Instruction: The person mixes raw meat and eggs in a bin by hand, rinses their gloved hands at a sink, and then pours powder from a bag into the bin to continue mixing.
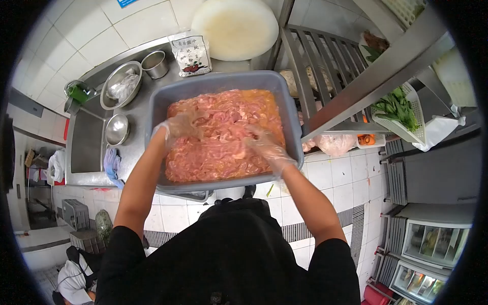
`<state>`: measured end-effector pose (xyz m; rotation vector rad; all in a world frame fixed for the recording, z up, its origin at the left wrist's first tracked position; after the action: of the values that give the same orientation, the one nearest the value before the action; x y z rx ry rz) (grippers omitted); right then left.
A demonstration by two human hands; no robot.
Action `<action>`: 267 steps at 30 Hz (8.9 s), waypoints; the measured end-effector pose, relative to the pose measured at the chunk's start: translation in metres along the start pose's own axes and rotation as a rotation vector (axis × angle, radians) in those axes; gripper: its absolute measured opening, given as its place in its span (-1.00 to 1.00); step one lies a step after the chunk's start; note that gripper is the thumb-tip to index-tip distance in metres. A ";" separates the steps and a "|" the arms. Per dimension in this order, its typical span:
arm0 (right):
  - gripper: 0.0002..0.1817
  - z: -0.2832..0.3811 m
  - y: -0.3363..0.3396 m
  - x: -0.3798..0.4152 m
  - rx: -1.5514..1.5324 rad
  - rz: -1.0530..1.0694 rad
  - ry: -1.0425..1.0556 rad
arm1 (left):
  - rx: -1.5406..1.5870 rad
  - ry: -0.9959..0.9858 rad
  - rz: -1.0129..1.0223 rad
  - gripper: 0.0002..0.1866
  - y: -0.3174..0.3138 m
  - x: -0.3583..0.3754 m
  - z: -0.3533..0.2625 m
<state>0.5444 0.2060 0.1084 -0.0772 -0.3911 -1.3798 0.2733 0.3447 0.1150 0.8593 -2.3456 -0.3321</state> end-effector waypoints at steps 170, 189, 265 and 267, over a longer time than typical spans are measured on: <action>-0.46 0.081 0.000 -0.048 0.561 0.475 0.126 | 0.078 -0.045 0.150 -0.40 -0.017 0.034 -0.024; -0.39 0.052 -0.082 -0.064 0.000 -0.196 0.374 | 0.928 -0.275 0.029 -0.07 -0.037 0.043 -0.060; -0.63 0.082 -0.068 -0.062 -0.565 -0.594 0.230 | 1.667 -0.484 0.009 -0.05 -0.055 0.046 -0.057; -0.72 0.108 -0.076 -0.049 -0.524 -0.470 -0.156 | 1.561 -0.447 0.031 -0.06 -0.062 0.047 -0.062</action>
<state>0.4399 0.2670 0.1809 -0.5549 -0.1692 -1.9229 0.3153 0.2654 0.1591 1.4342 -2.7410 1.6925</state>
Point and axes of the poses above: each hand's wrist, its own x-axis away from the middle knuckle, its own y-axis out of the back of the hand, z = x × y, the point moved 2 cm from there along -x, towards the middle knuckle, and after that the axes turned 4 degrees about y, right-handed, at the moved point
